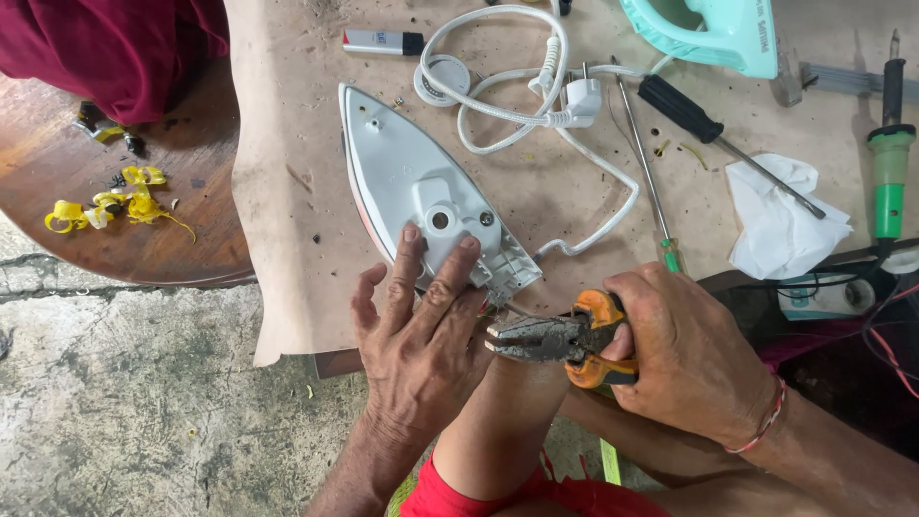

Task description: Repairing an electric iron by disassembling it and inspecting internal wiring using a screwdriver and pliers.

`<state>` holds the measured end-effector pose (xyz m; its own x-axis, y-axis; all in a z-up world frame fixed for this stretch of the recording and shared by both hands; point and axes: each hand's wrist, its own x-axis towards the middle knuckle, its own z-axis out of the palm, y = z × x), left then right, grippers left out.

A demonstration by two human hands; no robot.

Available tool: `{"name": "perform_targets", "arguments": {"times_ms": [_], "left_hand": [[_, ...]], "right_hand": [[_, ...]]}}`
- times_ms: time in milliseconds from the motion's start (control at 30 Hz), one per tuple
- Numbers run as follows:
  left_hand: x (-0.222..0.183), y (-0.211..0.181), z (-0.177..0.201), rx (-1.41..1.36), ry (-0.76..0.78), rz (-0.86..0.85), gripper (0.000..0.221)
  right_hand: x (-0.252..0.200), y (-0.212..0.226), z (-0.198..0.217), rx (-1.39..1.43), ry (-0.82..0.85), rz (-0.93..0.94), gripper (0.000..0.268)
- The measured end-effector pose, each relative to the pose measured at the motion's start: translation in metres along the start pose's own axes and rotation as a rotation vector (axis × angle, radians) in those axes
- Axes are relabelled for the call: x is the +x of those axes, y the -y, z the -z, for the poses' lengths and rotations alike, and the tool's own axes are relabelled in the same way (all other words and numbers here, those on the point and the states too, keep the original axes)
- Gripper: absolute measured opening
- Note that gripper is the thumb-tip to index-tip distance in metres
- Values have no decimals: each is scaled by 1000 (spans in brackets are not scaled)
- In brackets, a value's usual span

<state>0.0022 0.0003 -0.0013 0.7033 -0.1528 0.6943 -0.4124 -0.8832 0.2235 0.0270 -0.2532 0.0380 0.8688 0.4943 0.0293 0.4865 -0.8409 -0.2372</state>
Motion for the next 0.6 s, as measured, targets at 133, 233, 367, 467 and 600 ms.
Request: {"name": "perform_targets", "arguments": {"times_ms": [133,233,367,467,600], "left_hand": [[-8,-9,-3,55,8,29,2],[-9,-16,-6,64,-17,64,8],[-12,-18,-10,73,-36,84,9],[-14,-20,-10,55,-22,90,6],[-16,-17,-12,100,3,95,12]], "right_hand": [[-8,-3,-7,43,45,-86,42],[-11,-2,-8,64,20,-79,42],[-8,1,-5,49,49,-114,46],[-8,1,-5,54,36,-94,42],[-7,-1,-6,69,104,-156,41]]}}
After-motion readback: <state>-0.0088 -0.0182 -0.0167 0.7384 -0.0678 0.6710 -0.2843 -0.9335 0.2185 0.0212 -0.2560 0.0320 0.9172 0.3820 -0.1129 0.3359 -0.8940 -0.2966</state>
